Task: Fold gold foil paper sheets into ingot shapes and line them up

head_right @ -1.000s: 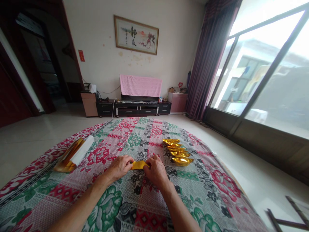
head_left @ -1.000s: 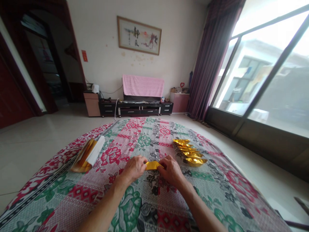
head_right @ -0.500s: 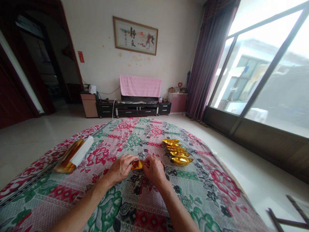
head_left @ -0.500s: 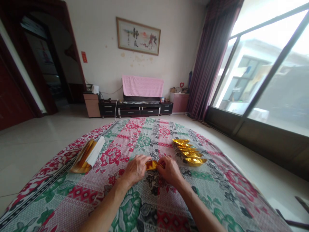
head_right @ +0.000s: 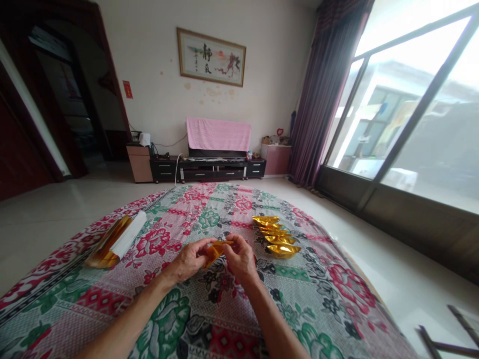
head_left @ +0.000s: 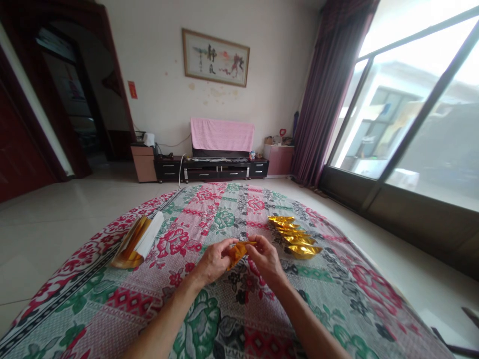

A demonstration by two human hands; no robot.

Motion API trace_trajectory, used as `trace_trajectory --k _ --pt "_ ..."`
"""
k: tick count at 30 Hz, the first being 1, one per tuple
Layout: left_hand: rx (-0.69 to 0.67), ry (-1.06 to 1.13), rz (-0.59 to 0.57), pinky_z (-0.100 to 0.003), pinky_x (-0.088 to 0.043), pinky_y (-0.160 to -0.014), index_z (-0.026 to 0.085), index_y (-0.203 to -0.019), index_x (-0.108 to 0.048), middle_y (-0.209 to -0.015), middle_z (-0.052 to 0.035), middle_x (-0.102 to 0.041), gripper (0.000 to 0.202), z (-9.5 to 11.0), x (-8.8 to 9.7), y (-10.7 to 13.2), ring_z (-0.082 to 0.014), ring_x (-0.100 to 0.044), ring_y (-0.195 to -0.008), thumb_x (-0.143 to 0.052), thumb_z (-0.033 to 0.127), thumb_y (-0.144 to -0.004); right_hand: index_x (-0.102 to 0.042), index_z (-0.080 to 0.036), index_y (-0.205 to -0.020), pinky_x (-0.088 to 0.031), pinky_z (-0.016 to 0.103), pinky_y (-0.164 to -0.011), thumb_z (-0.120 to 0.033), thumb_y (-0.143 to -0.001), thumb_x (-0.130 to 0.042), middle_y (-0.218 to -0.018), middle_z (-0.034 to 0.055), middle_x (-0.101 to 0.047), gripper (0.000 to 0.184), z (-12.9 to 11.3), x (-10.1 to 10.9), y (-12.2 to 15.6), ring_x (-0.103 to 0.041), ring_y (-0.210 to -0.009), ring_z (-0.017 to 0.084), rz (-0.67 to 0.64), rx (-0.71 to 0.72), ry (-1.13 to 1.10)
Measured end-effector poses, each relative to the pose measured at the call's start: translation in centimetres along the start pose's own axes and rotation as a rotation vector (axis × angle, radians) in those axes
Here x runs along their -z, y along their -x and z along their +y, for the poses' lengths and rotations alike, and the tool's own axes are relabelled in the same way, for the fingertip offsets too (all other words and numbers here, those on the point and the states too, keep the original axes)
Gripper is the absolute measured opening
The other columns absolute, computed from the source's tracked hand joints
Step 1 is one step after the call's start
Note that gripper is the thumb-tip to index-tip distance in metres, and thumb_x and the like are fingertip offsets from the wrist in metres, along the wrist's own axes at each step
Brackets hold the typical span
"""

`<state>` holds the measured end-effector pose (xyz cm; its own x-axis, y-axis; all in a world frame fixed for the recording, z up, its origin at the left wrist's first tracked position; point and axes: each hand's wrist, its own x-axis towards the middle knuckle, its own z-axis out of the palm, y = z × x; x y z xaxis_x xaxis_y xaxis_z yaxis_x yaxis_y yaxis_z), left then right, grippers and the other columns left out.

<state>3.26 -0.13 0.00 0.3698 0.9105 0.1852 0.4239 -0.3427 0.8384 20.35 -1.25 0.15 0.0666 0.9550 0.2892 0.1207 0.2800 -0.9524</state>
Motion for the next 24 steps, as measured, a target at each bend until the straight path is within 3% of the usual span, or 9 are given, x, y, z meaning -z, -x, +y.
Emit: trace_trajectory --k 5,8,11,17,24 --pt "0.036 0.245 -0.106 -0.020 -0.045 -0.063 0.015 -0.118 -0.052 -0.082 -0.0007 -0.065 0.048 0.3 -0.2 0.0 -0.0118 -0.058 -0.070 -0.049 0.018 -0.070 -0.055 -0.016 -0.086 -0.041 0.021 -0.049 -0.042 -0.067 -0.060 -0.065 -0.0003 -0.058 0.032 -0.3 -0.1 0.0 -0.051 -0.054 0.010 0.017 -0.025 -0.088" --pt "0.033 0.351 -0.148 -0.020 -0.042 -0.062 0.013 -0.104 -0.059 -0.080 -0.0008 -0.064 0.036 0.6 -0.2 0.2 -0.0111 -0.056 -0.068 -0.050 0.018 -0.069 -0.056 -0.016 -0.082 -0.040 0.020 -0.048 -0.041 -0.065 -0.062 -0.061 -0.0015 -0.057 0.031 -0.7 -0.3 0.1 -0.050 -0.053 0.010 0.017 -0.017 -0.113" --pt "0.061 0.370 -0.144 -0.019 -0.038 -0.055 0.013 -0.086 -0.061 -0.073 0.0005 -0.061 0.022 0.8 -0.3 0.3 -0.0093 -0.052 -0.061 -0.051 0.018 -0.067 -0.056 -0.017 -0.080 -0.038 0.020 -0.048 -0.038 -0.064 -0.063 -0.060 -0.0024 -0.055 0.027 -1.2 -0.4 0.2 -0.048 -0.052 0.009 0.022 -0.017 -0.130" --pt "0.203 0.539 -0.093 -0.018 -0.035 -0.047 0.014 -0.074 -0.056 -0.059 0.0039 -0.054 0.017 1.3 -0.8 0.5 -0.0071 -0.045 -0.048 -0.050 0.013 -0.059 -0.054 -0.017 -0.081 -0.037 0.020 -0.049 -0.031 -0.065 -0.061 -0.060 -0.0037 -0.053 0.023 -1.8 -0.7 0.3 -0.046 -0.052 0.009 -0.010 -0.019 -0.128" --pt "0.229 0.600 -0.080 -0.023 -0.045 -0.055 0.015 -0.093 -0.057 -0.073 -0.0007 -0.061 0.028 2.7 -0.3 0.7 -0.0122 -0.057 -0.060 -0.056 0.020 -0.066 -0.055 -0.015 -0.085 -0.038 0.020 -0.051 -0.030 -0.068 -0.061 -0.063 -0.0025 -0.053 0.023 -1.5 -0.9 0.2 -0.047 -0.054 0.009 -0.025 0.041 -0.097"
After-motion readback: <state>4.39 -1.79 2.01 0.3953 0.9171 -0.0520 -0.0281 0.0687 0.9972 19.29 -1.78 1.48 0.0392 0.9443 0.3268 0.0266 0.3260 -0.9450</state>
